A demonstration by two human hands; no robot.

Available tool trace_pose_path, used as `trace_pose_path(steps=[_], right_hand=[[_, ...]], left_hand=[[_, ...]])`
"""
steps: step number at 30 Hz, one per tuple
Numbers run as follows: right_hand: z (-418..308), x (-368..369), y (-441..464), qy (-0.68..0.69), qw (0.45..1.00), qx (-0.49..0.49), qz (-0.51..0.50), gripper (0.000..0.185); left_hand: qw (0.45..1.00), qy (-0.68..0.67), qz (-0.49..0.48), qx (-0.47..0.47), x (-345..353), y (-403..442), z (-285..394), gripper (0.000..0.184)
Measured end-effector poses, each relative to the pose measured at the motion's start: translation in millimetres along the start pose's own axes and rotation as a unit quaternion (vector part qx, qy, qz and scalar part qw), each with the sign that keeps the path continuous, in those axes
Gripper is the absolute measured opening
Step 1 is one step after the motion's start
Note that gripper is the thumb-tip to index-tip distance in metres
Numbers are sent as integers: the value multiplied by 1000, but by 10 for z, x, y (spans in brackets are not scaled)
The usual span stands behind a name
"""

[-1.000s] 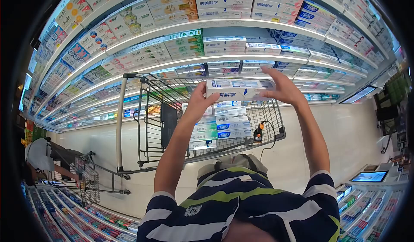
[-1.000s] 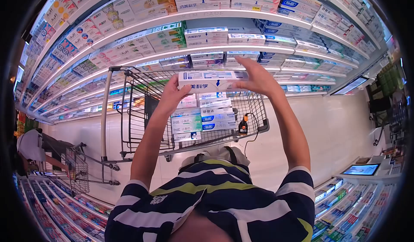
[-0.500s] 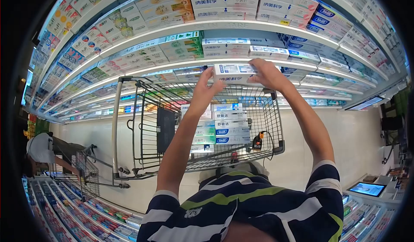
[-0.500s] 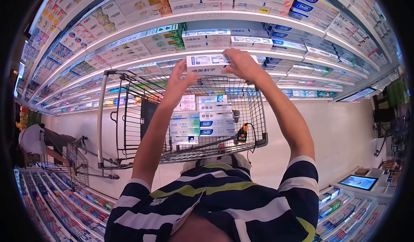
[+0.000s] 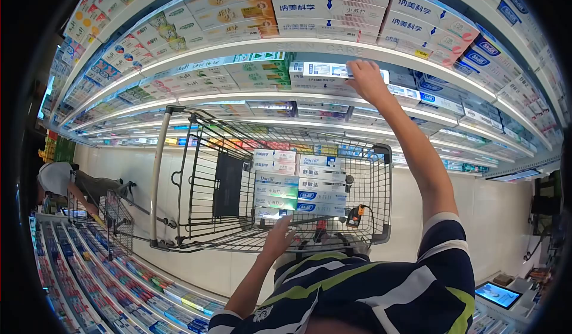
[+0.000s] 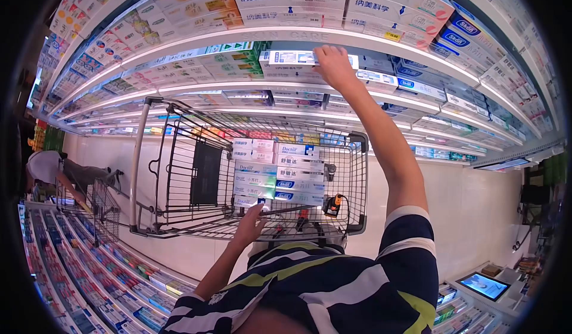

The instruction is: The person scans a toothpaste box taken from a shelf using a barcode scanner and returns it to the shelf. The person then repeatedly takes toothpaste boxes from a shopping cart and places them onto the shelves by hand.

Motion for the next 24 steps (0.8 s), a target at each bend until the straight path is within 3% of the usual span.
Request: trace_pose_path(steps=[2, 9, 14, 18, 24], right_hand=[[-7, 89, 45, -1, 999, 9, -40, 40], [12, 182, 262, 8, 999, 33, -32, 38], [-23, 79, 468, 42, 974, 104, -199, 41], [-25, 133, 560, 44, 978, 80, -186, 41], [-80, 124, 662, 48, 966, 97, -237, 61]], left_hand=[[1000, 11, 3, -11, 44, -103, -17, 48], [998, 30, 45, -25, 180, -199, -158, 46], [996, 13, 19, -88, 153, -190, -59, 44], [995, 35, 20, -89, 151, -179, -44, 42], [994, 41, 25, -94, 149, -168, -23, 40]])
Point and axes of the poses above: each hand's wrist, its own y-axis towards the middle knuckle, its own x-axis out of the palm, z = x × y, the point moved 2 cm from there along y, towards the middle knuckle, and after that the axes turned 3 degrees about -z, right-handed, at the moved point
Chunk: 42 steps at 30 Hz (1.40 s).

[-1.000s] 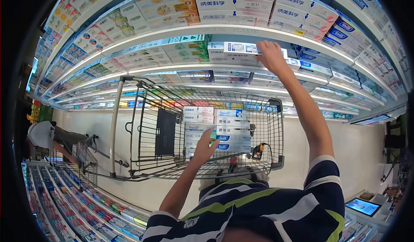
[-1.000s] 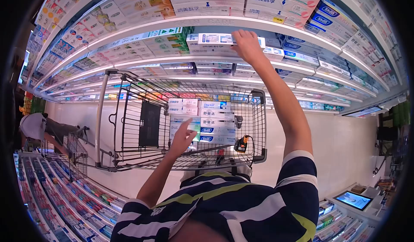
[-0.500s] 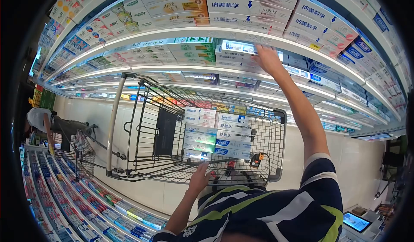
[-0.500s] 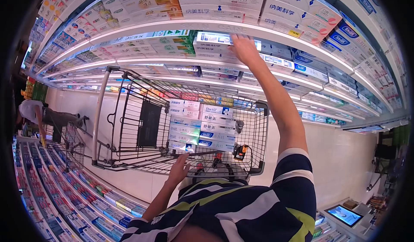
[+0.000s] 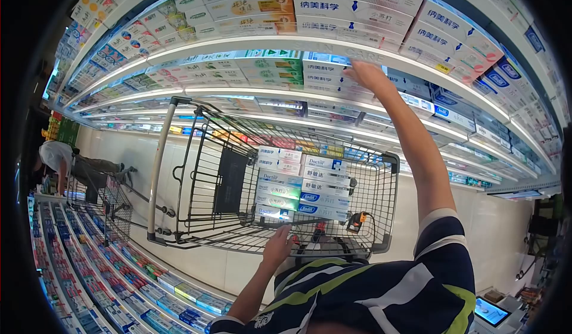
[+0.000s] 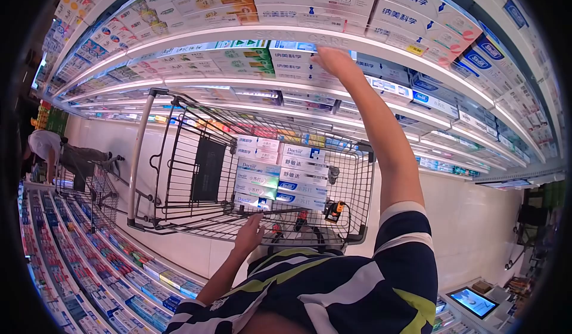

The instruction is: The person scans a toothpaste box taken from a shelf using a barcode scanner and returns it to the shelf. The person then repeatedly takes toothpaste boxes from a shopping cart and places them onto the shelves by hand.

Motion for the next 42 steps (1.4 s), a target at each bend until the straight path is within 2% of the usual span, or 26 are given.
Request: trace_pose_path(steps=[3, 6, 9, 11, 15, 21, 26, 38, 42], right_hand=[[-11, 4, 31, 33, 999, 12, -31, 64], [13, 44, 81, 13, 1000, 5, -2, 70], [10, 98, 119, -29, 999, 3, -35, 76], [19, 177, 162, -65, 998, -9, 15, 79], [16, 224, 198, -67, 997, 6, -22, 79], [29, 229, 170, -113, 993, -25, 30, 77], [74, 252, 191, -46, 999, -17, -1, 79], [95, 260, 106, -65, 997, -27, 37, 75], [-64, 71, -85, -27, 1000, -5, 12, 74]], left_hand=[[1000, 2, 4, -3, 0, 4, 0, 40], [1000, 7, 1, -9, -9, 7, 19, 39], [1000, 14, -3, -15, -20, 9, 38, 39], [1000, 15, -7, -18, -17, 10, 43, 38], [999, 22, -10, -26, -11, 12, 33, 38], [1000, 16, 0, -16, -8, 15, 39, 38], [999, 18, -10, -26, -17, 15, 48, 37], [999, 48, 10, 8, 24, 9, 0, 39], [999, 34, -11, -14, 4, 18, 36, 39]])
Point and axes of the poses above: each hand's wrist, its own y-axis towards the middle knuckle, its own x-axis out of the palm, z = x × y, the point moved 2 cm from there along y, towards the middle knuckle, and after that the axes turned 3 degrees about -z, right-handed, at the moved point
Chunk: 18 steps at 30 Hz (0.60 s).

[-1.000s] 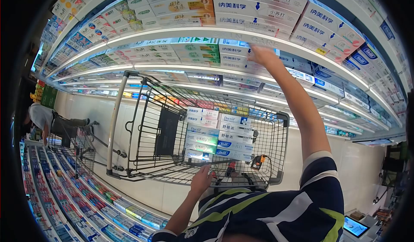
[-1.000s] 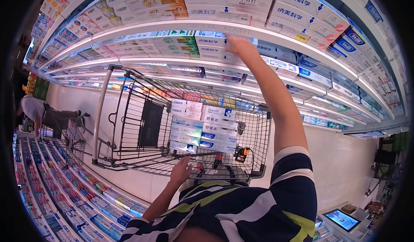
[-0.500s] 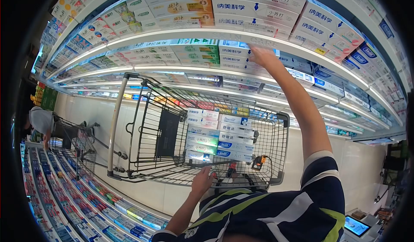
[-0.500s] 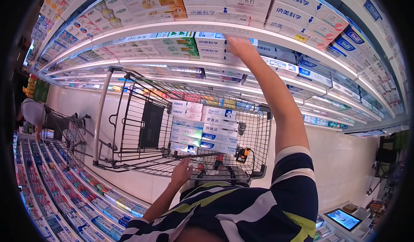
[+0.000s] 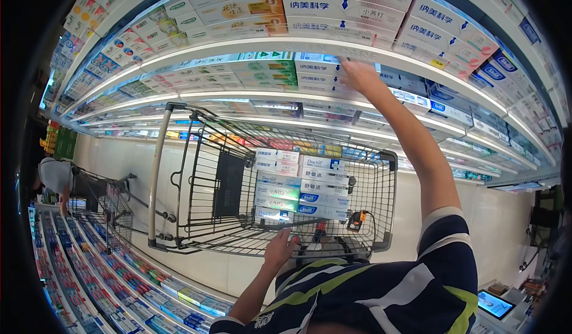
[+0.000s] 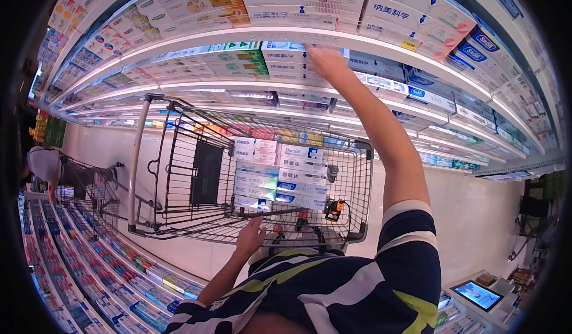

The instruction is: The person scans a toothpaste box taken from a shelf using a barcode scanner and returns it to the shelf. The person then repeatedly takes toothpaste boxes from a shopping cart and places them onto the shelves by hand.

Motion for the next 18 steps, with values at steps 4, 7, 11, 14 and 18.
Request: trace_pose_path(steps=[4, 7, 11, 14, 18], right_hand=[[-99, 79, -259, -22, 994, -39, 100, 78], [-206, 254, -685, -18, 959, -112, 259, 75], [-443, 544, -1568, 144, 966, -123, 175, 63], [-576, 1030, -2217, 230, 962, -86, 122, 58], [-828, 1595, -3094, 369, 924, 86, 53, 44]], left_hand=[[1000, 1, -1, -1, -9, 3, 22, 38], [1000, 19, 2, 14, -1, 9, 27, 38], [999, 22, -12, 37, 40, 9, -15, 37], [998, 21, -49, 19, 67, 41, -61, 36], [997, 23, -23, 76, 24, 18, -17, 31]])
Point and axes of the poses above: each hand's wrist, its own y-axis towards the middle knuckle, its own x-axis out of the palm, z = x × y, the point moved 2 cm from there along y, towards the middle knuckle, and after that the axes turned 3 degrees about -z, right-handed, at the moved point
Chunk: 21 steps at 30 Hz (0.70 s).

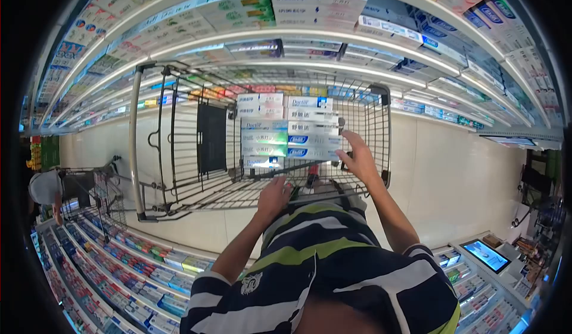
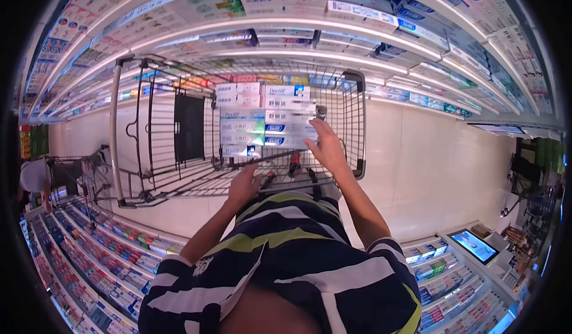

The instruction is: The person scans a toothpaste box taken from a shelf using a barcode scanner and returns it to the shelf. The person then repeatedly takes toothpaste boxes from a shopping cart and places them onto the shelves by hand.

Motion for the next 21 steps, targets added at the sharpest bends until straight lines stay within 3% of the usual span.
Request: trace_pose_path(steps=[1, 3, 5, 11, 17, 21], right_hand=[[22, 78, -169, 32, 998, 59, -15, 42], [128, 292, -468, 16, 998, 67, -5, 38], [248, 496, -668, 20, 998, 61, 12, 36], [459, 897, -883, -77, 991, 105, -38, 33], [362, 958, -785, -105, 981, 165, 1, 24], [431, 987, -817, -140, 975, 163, 52, 21]], left_hand=[[1000, -1, -7, 4, -7, -5, 5, 31], [999, -23, -34, 8, -54, -2, 32, 32], [998, -27, 5, 56, 4, -16, -16, 32], [995, -76, -20, 67, -75, -41, 9, 35], [989, -82, 17, 125, 12, -28, -121, 31], [985, -116, -9, 129, -34, -64, -122, 34]])
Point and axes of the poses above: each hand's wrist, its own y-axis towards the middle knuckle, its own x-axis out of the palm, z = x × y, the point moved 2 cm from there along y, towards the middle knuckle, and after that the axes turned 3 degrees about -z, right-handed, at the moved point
